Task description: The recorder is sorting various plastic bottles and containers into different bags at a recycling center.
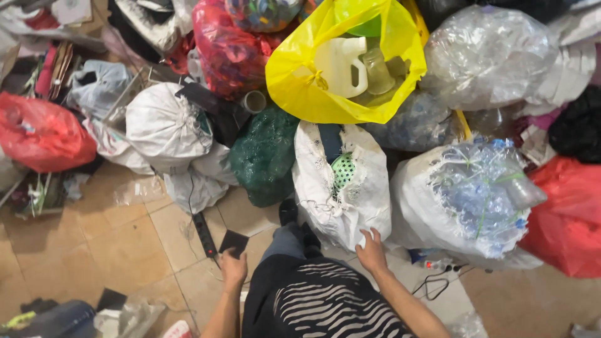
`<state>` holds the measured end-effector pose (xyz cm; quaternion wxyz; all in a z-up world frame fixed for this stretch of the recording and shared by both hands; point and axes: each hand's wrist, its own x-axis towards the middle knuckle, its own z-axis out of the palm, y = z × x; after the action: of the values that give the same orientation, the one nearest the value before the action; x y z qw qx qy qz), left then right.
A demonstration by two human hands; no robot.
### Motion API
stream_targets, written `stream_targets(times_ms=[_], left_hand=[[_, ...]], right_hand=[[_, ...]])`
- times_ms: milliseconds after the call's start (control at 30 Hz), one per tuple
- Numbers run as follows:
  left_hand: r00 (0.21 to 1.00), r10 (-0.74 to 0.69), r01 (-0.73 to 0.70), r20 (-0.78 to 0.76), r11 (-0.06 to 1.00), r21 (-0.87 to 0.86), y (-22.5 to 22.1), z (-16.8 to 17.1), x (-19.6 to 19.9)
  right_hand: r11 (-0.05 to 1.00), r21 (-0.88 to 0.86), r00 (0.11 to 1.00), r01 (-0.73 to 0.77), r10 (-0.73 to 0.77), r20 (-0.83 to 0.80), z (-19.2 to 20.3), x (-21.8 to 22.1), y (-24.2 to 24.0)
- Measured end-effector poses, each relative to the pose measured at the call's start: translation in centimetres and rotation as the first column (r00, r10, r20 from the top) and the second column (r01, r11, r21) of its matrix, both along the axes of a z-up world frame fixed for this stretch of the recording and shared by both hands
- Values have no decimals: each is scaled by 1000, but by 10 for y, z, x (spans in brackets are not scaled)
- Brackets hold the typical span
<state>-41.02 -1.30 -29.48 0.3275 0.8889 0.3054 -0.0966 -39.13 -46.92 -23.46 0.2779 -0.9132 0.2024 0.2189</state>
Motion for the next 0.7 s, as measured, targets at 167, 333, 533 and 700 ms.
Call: stream_targets(times_ms=[167, 333, 533, 700], left_hand=[[1000, 21, -21, -3, 990, -139, -2, 51, 90], [997, 8, 5, 73, 982, -187, 23, 40, 114], [993, 62, -86, -98, 958, -272, 87, -21, 70], [871, 434, -489, -230, 719, -494, 115, -14, 31]], right_hand=[[994, 103, 997, -39, 31, 78, 41, 58, 44], [990, 116, 995, -82, 74, 73, 76, 104, 90], [986, -26, 950, -167, 153, -272, -26, 90, 79], [986, -70, 966, -149, 131, -221, -8, 119, 81]])
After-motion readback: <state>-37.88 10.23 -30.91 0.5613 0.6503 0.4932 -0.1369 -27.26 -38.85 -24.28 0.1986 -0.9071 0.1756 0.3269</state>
